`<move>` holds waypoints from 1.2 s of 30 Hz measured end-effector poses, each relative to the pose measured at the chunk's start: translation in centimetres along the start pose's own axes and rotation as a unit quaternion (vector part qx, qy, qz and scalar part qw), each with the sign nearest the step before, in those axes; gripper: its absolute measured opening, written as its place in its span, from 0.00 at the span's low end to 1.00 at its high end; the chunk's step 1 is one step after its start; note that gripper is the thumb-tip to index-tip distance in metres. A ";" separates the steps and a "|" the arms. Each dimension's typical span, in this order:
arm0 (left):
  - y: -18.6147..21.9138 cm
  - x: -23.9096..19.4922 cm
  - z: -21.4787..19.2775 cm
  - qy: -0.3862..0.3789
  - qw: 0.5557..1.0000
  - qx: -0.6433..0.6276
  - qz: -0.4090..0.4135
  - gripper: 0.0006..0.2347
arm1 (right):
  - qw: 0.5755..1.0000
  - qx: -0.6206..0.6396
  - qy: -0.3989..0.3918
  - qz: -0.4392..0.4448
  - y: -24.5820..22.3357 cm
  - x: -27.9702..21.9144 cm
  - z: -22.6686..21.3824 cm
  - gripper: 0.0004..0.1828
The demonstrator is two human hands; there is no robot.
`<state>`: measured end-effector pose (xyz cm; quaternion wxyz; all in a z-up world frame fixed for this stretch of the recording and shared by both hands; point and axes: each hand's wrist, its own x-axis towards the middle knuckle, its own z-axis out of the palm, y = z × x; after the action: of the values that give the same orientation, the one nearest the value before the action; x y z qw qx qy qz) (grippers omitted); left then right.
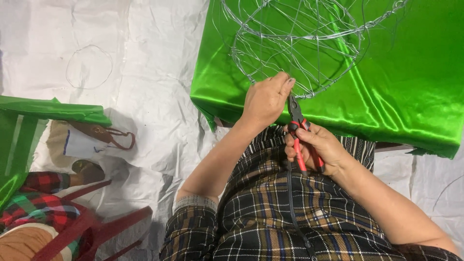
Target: Twisting and securing metal wires to create a wireframe structure using hands and pliers.
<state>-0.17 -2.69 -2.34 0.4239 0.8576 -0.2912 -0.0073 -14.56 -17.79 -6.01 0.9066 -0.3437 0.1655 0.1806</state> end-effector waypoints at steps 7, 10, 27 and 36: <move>0.5 0.0 -2.6 0.035 0.993 -0.117 -0.002 0.15 | 0.995 0.070 -0.057 0.043 0.1 0.8 -2.0 0.18; 0.0 -0.4 -2.3 0.039 0.990 -0.134 -0.005 0.13 | 0.998 -0.004 -0.056 0.035 -1.4 -0.5 0.9 0.20; -2.9 -4.1 -2.6 0.004 0.998 -0.061 0.013 0.08 | 0.951 -0.290 0.101 0.022 -4.5 -2.4 0.0 0.28; -3.7 -5.0 2.0 -0.118 0.977 0.141 -0.107 0.19 | 0.878 -0.467 0.041 0.096 -5.8 -2.6 -2.3 0.16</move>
<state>-3.06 0.12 -7.54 0.2579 0.9280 -0.2443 -0.1127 -14.74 -23.94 -3.26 0.6119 -0.7164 0.1311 0.3085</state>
